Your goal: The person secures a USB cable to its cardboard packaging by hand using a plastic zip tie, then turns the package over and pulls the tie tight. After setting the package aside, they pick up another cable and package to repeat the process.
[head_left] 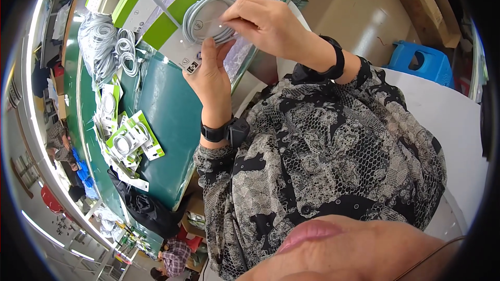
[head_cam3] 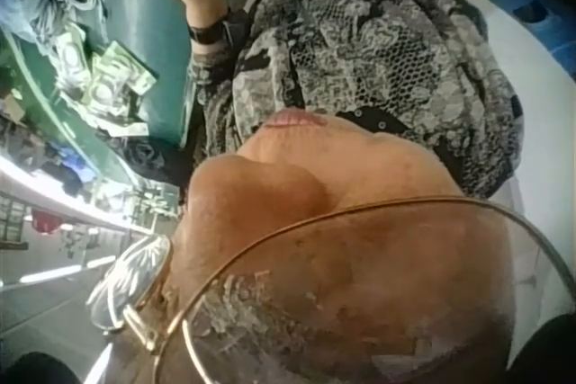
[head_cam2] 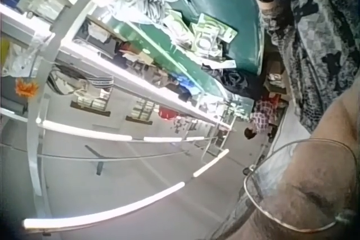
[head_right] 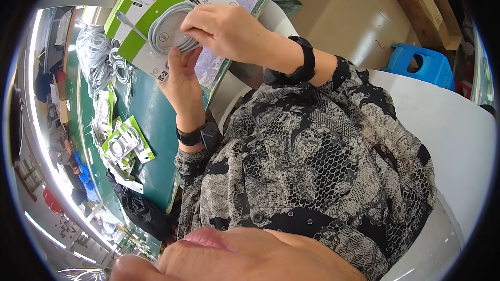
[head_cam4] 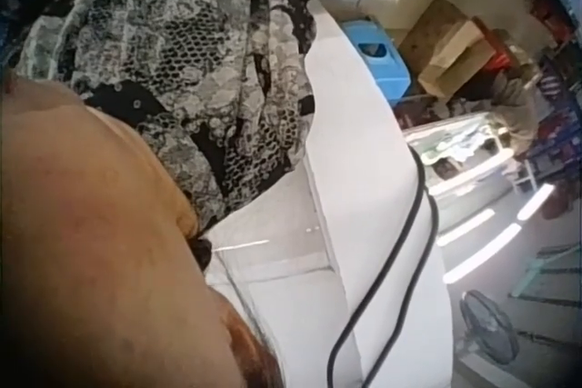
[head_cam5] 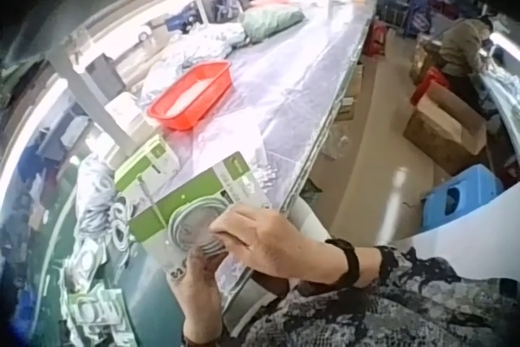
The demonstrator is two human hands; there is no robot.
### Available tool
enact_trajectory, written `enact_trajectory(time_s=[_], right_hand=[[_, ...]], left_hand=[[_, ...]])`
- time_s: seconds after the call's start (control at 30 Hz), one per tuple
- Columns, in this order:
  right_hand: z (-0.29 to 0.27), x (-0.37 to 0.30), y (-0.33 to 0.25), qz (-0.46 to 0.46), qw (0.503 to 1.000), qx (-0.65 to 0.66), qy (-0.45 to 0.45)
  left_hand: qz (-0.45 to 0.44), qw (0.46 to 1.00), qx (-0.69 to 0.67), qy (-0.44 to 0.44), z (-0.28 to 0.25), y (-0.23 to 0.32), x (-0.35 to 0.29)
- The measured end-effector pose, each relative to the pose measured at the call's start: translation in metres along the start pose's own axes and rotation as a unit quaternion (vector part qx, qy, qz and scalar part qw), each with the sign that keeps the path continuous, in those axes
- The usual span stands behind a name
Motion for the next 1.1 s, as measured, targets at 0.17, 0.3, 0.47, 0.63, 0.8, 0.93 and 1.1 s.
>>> enact_trajectory(time_s=[0.17,0.3,0.47,0.63,0.8,0.93,1.1], right_hand=[[-0.007,-0.001,-0.012,-0.005,0.997,-0.076,-0.028],[-0.011,0.002,-0.016,-0.027,0.984,-0.154,-0.088],[-0.01,0.003,-0.017,-0.04,0.98,-0.158,-0.117],[-0.005,0.001,-0.017,-0.044,0.979,-0.154,-0.124],[-0.007,0.003,-0.021,-0.038,0.979,-0.156,-0.127],[-0.007,0.004,-0.021,-0.034,0.98,-0.151,-0.125],[-0.004,0.002,-0.018,-0.029,0.981,-0.145,-0.128]], left_hand=[[0.004,1.0,-0.015,-0.009,-0.005,-0.005,0.004],[0.013,1.0,-0.022,-0.011,-0.006,-0.006,0.006],[0.049,0.999,0.0,-0.004,-0.002,-0.005,0.004],[0.086,0.996,0.021,0.016,-0.003,-0.003,0.002],[0.113,0.99,0.074,0.032,0.001,-0.001,-0.002],[0.152,0.979,0.122,0.052,0.0,-0.003,-0.002],[0.157,0.978,0.123,0.058,-0.001,-0.005,-0.003]])
Point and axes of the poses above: each hand's wrist, its own x-axis towards the middle knuckle, its own z-axis out of the palm, y = z × x, the point moved 3 cm from there along x, towards the middle knuckle, and after that the axes turned 11 degrees about -z, right-handed, at the moved point
